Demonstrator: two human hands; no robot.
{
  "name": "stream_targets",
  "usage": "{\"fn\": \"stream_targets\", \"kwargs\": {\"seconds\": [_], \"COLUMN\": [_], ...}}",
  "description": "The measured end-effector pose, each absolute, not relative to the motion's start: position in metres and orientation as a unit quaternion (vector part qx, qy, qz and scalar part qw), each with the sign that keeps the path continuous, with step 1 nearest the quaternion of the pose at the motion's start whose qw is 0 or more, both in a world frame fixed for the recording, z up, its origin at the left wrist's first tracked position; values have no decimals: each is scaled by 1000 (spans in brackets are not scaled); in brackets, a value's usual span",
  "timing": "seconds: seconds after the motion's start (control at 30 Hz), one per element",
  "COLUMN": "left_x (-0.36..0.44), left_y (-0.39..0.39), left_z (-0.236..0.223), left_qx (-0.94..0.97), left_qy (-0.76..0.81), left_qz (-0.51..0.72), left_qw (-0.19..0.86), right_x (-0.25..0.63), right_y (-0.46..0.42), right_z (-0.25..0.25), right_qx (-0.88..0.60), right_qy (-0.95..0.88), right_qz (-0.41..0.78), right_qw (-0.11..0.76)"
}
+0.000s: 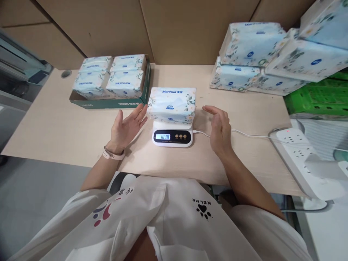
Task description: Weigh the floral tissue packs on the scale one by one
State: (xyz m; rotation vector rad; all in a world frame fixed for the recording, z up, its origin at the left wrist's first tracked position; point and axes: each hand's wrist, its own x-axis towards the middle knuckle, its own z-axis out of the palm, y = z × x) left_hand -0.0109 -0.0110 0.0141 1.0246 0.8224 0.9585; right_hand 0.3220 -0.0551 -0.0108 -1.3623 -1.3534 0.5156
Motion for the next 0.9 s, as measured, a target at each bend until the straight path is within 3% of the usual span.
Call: {"fn": "stream_targets", "kwargs": {"seconds": [0.43,0.73,0.9], "left_x": [-11,-2,25], "left_y": [-10,7,17], "left_z": [7,8,21], "left_qx": [484,571,575], "left_qy": [364,378,307], "left_qz": [428,428,429], "left_qw": [671,590,625], "right_x": [322,317,296], "right_y": [-49,-36,-22], "right_z": [-21,-21,-19], "right_qx": [-576,-583,-589], "right_qy": [-572,-635,-665], "right_qz": [240,249,251], "right_qw": [531,442,386]}}
